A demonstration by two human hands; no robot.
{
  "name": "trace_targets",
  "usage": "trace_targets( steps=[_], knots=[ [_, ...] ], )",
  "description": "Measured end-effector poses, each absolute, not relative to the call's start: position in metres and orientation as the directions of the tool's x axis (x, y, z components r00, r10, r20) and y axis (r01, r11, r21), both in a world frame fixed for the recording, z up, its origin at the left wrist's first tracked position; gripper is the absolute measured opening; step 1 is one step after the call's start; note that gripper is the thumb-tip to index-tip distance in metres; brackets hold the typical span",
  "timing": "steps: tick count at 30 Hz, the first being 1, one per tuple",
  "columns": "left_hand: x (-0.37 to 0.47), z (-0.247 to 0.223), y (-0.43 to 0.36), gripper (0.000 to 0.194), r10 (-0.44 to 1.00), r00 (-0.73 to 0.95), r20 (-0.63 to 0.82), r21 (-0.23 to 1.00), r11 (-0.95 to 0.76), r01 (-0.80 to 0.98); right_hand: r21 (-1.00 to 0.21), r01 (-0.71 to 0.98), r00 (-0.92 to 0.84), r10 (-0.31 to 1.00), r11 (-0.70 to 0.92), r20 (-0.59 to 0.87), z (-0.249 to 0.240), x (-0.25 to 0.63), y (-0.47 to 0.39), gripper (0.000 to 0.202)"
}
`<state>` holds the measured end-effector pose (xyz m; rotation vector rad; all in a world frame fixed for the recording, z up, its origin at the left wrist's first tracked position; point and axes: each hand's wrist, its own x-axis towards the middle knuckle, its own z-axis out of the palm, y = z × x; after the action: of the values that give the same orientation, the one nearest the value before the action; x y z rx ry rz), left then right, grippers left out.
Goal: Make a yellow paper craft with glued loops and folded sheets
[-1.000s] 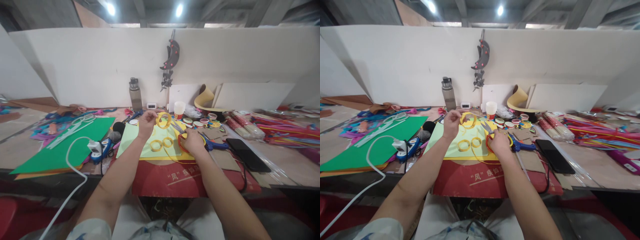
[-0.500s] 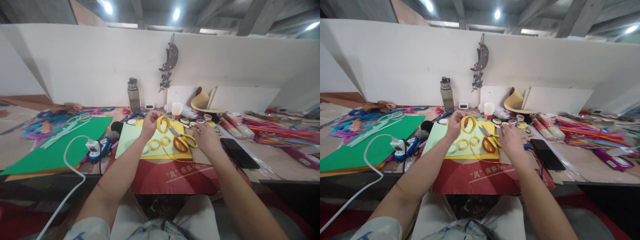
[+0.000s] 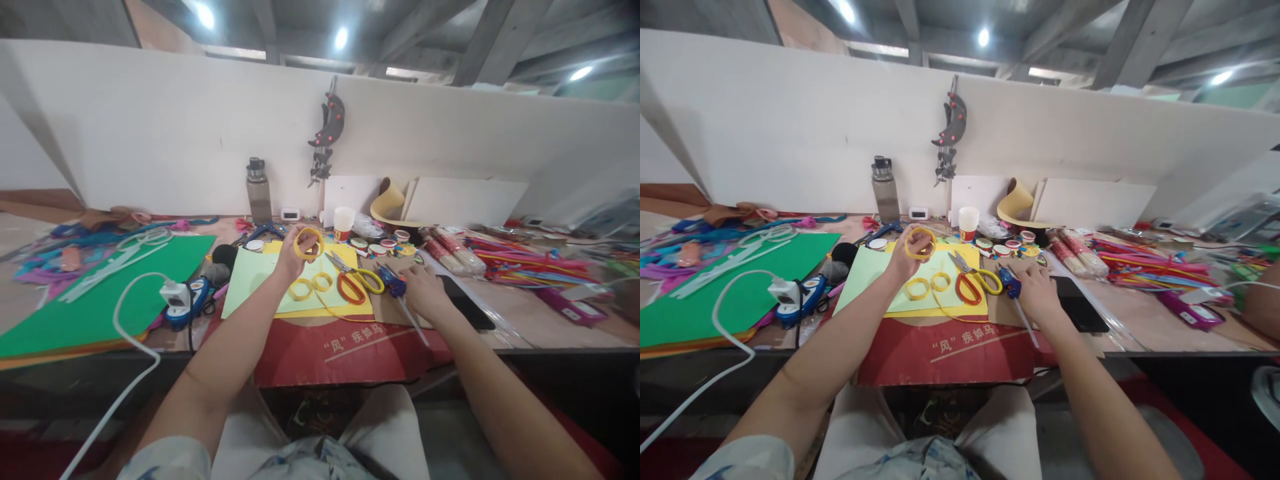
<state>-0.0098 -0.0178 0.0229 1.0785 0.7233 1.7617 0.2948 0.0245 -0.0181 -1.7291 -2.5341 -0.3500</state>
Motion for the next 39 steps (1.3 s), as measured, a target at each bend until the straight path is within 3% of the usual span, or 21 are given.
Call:
trace_targets(
  steps=[7,12,17,19,23,28,32,35,39],
  knots=[
    [-0.011,0.022,-0.015,0.049,0.929,-0.194,0.315,0.815,-0.369,-0.447,0.168,0.866,-0.483,0.875,0.471,0.037,-0.027,0.303,0.043,0.052],
    [-0.008,0.022,-0.017,0.043,0.942,-0.172,0.288,0.828,-0.335,-0.45,0.232,0.815,-0.561,0.823,0.531,0.09,-0.022,0.304,0.043,0.044],
    [-0.008,0.02,-0.015,0.038,0.954,-0.134,0.269,0.849,-0.301,-0.435,0.261,0.829,-0.555,0.79,0.495,0.262,-0.017,0.315,0.044,0.048],
    [-0.007,0.017,-0.012,0.038,0.957,-0.097,0.273,0.854,-0.287,-0.434,0.187,0.869,-0.494,0.786,0.458,0.371,-0.017,0.315,0.043,0.05],
    [-0.005,0.012,-0.01,0.034,0.96,-0.03,0.28,0.867,-0.266,-0.421,-0.084,0.856,-0.39,0.744,0.51,0.543,-0.013,0.297,0.038,0.051],
    [-0.003,0.015,-0.014,0.033,0.977,-0.054,0.206,0.867,-0.208,-0.453,-0.351,0.703,-0.304,0.708,0.618,0.637,0.0,0.251,0.03,0.052],
    [-0.006,0.015,-0.012,0.035,0.97,-0.106,0.216,0.859,-0.241,-0.452,-0.518,0.485,-0.226,0.673,0.704,0.704,0.002,0.215,0.023,0.047],
    [-0.01,0.012,-0.008,0.039,0.954,-0.176,0.244,0.846,-0.298,-0.442,-0.655,0.365,-0.15,0.736,0.662,0.66,-0.004,0.198,0.017,0.042],
    [-0.016,0.011,-0.004,0.031,0.933,-0.242,0.267,0.841,-0.348,-0.415,-0.774,0.313,-0.205,0.835,0.551,0.511,-0.014,0.195,0.006,0.04]
  ],
)
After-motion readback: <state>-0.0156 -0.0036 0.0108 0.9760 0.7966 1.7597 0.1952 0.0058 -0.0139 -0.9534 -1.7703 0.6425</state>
